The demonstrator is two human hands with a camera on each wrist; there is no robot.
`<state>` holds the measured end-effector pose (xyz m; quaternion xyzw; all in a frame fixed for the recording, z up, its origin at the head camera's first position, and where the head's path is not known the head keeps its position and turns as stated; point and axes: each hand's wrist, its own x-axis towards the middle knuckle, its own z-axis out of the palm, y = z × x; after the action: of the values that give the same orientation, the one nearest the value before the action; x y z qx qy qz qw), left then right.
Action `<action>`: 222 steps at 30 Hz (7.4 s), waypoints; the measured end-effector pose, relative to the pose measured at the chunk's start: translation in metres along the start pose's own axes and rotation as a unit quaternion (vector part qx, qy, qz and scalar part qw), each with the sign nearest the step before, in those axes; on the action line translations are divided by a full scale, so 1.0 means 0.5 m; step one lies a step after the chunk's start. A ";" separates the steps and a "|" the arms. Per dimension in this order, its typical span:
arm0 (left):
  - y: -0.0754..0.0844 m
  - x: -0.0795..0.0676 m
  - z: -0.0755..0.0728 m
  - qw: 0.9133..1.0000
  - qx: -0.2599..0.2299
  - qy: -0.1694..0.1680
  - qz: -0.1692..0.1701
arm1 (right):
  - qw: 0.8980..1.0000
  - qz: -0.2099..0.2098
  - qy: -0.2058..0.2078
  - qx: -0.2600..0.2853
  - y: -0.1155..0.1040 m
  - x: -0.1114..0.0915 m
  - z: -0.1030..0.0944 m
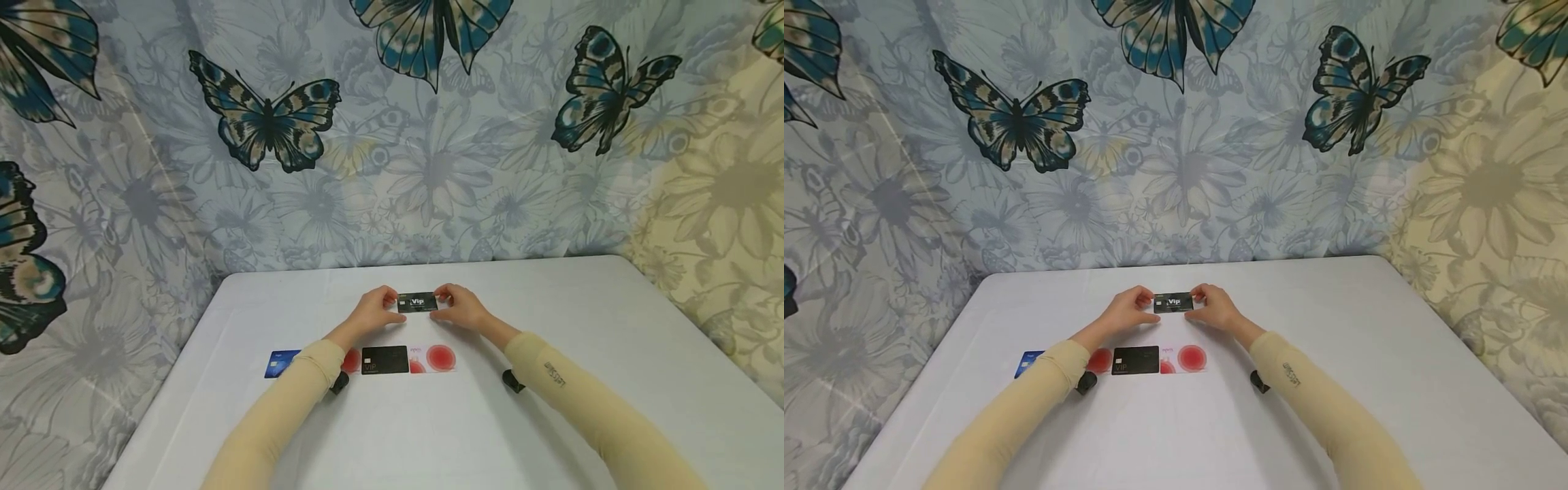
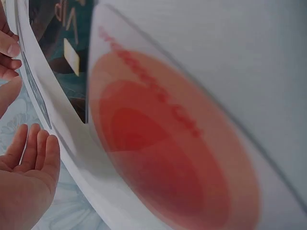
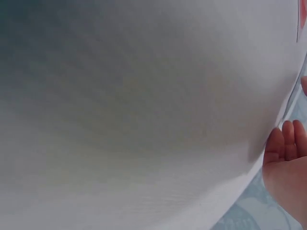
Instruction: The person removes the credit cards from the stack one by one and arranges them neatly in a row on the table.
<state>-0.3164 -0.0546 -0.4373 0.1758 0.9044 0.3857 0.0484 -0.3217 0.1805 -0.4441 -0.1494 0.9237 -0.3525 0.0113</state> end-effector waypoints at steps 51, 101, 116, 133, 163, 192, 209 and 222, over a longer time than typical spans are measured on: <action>-0.011 0.047 0.010 0.999 0.039 -0.008 -0.038 | 0.999 -0.017 -0.031 0.006 0.015 0.025 -0.004; 0.009 -0.059 -0.021 0.999 -0.023 0.022 0.017 | 0.993 -0.093 0.024 0.063 -0.041 -0.060 0.014; 0.030 -0.123 -0.005 0.998 -0.023 0.020 0.049 | 0.992 -0.096 0.021 0.077 -0.053 -0.129 0.015; 0.041 -0.215 0.016 0.998 0.000 -0.011 0.060 | 0.992 -0.088 -0.026 0.082 -0.068 -0.223 0.021; 0.100 -0.220 0.054 0.998 -0.008 -0.044 0.054 | 0.994 -0.075 -0.048 0.058 -0.031 -0.280 -0.026; 0.161 -0.091 0.150 0.995 0.074 -0.038 0.051 | 0.996 -0.058 -0.073 -0.001 0.086 -0.243 -0.130; 0.159 -0.089 0.182 0.997 0.069 -0.021 0.011 | 0.995 -0.071 -0.067 -0.001 0.098 -0.251 -0.134; 0.156 -0.091 0.182 0.998 0.062 -0.030 0.007 | 0.995 -0.055 -0.076 0.030 0.094 -0.248 -0.130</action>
<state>-0.2317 0.0412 -0.4472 0.1960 0.9235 0.3239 0.0621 -0.2239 0.2912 -0.4365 -0.2255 0.8998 -0.3675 0.0665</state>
